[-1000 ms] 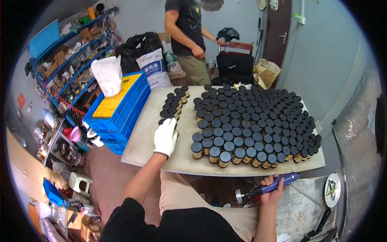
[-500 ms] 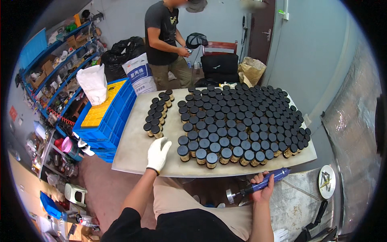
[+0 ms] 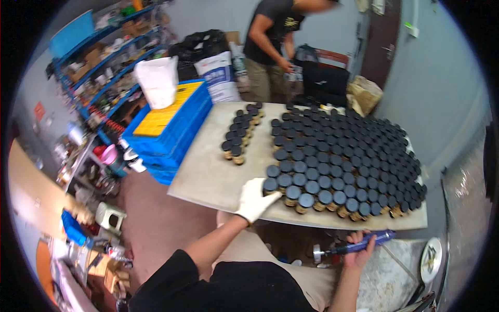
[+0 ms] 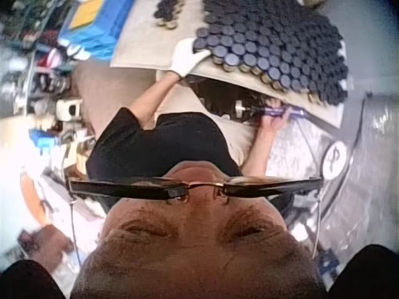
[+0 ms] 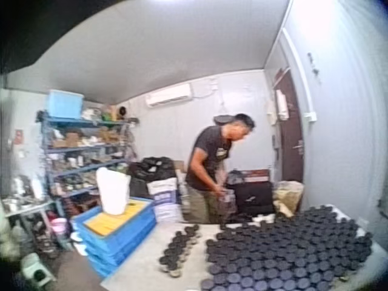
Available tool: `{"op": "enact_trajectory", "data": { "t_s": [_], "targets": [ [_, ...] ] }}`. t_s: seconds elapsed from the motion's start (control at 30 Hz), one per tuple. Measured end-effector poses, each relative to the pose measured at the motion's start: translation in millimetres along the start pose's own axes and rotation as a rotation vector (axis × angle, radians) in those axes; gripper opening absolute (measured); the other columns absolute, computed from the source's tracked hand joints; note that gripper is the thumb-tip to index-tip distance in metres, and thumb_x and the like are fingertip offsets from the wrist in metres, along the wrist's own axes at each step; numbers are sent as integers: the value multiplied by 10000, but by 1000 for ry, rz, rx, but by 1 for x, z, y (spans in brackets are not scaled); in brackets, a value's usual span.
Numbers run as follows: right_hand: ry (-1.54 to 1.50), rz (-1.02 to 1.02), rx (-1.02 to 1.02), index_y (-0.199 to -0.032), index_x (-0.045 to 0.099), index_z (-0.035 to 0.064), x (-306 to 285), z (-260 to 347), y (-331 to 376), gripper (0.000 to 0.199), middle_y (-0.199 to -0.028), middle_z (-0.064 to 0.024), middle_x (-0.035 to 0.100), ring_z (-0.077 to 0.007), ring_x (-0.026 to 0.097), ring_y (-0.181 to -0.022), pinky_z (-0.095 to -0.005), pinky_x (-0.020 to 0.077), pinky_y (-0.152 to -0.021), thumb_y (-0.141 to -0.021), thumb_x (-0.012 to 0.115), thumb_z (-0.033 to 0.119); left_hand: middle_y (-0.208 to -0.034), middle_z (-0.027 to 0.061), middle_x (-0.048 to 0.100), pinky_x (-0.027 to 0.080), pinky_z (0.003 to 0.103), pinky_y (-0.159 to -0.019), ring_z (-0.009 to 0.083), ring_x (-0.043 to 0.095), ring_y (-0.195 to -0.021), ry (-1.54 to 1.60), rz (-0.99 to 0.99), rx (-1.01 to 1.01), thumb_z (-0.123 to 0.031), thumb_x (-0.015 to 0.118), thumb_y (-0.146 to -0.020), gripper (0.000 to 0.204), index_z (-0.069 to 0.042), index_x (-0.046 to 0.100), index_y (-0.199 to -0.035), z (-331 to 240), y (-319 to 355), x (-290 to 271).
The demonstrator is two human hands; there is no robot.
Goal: Apply sealant or use a specialized tool to seal individual canisters from a large batch.
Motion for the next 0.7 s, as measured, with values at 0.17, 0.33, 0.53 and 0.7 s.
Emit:
{"op": "enact_trajectory", "data": {
  "t_s": [0.17, 0.33, 0.53, 0.7],
  "targets": [
    [14, 31, 15, -1119, 540, 72, 1, -4, -6, 348, -799, -41, 448, -177, 448, -730, -339, 411, -708, -1048, 519, 412, -1047, 144, 695, 521, 398, -880, 289, 661, -948, 237, 2, -167, -392, 800, -829, 504, -19, 651, -1133, -2, 17, -20],
    [-37, 98, -16, -1121, 522, 71, 5, 8, 0, 355, -808, -35, 442, -164, 430, -727, -325, 399, -697, -1034, 547, 415, -835, 30, 643, 520, 277, -650, 94, 608, -729, 868, 516, -475, -283, 736, -927, 341, -35, 608, -1122, -40, 62, -23],
    [-152, 52, 35, -1109, 552, 72, 13, -15, -3, 392, -794, -20, 425, -152, 421, -723, -328, 401, -711, -1008, 579, 450, -856, 19, 603, 483, 259, -588, 92, 562, -684, 635, 1010, -293, -394, 767, -895, 410, -60, 602, -1068, -84, 113, 22],
    [-179, 34, 65, -1085, 542, 73, 11, -9, 0, 360, -786, -20, 419, -153, 420, -717, -332, 408, -720, -1021, 563, 427, -798, 55, 601, 474, 290, -598, 129, 559, -664, 473, 1192, -157, -527, 719, -893, 487, -61, 592, -951, -100, 120, 53]
  ]
}}
Point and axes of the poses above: each hand's wrist, its own y-axis away from the middle knuckle, its own x-axis out of the palm, z = x × y, the point moved 3 cm from there along -y, towards the middle knuckle
